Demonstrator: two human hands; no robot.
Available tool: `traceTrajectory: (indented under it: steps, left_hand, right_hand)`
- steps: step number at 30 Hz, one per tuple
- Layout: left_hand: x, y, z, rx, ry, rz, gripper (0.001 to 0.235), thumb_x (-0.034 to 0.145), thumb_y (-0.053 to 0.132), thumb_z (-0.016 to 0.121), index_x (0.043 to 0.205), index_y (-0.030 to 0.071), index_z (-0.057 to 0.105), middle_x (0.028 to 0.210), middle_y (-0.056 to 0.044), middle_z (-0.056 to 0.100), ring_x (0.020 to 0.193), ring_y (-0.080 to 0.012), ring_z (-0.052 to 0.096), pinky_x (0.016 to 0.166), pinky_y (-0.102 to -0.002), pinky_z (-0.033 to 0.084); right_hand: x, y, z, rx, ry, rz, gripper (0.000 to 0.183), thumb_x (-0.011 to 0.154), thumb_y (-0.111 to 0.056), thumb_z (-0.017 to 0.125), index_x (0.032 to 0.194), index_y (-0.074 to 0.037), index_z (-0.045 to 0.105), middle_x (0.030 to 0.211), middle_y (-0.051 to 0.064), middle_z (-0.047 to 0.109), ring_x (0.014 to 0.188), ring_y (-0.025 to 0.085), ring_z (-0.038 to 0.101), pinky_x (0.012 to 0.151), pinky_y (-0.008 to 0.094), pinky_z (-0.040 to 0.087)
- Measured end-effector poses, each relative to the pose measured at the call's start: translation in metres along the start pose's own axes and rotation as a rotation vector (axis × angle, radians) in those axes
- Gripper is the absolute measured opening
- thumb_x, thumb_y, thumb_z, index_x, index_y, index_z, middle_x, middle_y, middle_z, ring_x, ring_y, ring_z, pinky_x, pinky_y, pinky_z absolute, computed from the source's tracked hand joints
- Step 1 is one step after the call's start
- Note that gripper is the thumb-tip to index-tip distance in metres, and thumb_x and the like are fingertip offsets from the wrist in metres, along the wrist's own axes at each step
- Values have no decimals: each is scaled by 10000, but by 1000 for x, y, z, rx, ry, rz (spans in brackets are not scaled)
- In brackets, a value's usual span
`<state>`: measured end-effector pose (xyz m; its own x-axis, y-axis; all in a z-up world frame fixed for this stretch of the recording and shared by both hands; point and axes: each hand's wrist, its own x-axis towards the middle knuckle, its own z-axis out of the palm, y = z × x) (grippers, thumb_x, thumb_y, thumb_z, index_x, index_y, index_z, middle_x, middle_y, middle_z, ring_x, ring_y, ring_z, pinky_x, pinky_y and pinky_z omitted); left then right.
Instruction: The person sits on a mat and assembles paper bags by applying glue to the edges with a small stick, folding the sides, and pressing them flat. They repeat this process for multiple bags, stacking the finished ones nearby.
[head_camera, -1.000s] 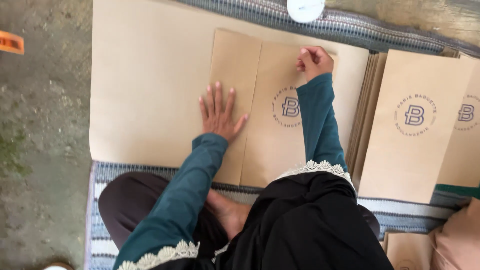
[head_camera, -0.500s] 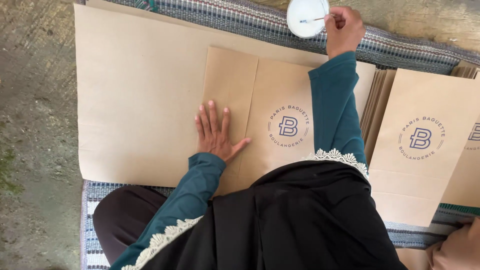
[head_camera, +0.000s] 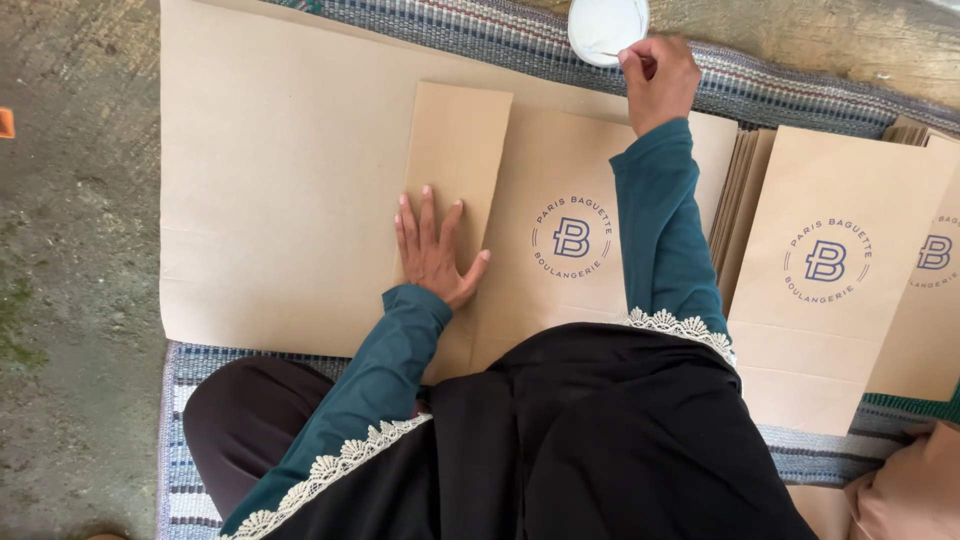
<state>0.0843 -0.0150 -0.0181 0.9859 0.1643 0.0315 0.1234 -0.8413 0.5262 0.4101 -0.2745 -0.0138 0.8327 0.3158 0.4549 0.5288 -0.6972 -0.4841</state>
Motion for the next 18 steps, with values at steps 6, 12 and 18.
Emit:
traceTrajectory:
  steps: [6,12,18]
  left_hand:
    - [-9,-23,1,-358,98,134,695,995,426,567,1593,147,349,1699,-86,294,1612,-437,113,1313,-650,97]
    - [-10,-28,4,-350,108,153,636,1014,423,538,1558,114,421,1674,-81,347,1603,-431,139,1315,-626,128]
    - [-10,-31,-1,-524,134,166,610,1065,454,453,1567,108,418,1654,-114,387,1599,-440,212,1324,-642,83]
  right_hand:
    - [-10,22,-1,117,35,208,129,961,-234,826,894,-123,823,759,1,756,683,117,653,595,356,569]
    - [-22,-20,-23,638,71,544,261,979,-310,789,964,-51,768,663,42,614,575,120,556,526,269,508]
    - [-69,-83,-6,589,-69,453,151,1031,-168,761,1043,-18,762,736,41,638,635,106,534,591,236,477]
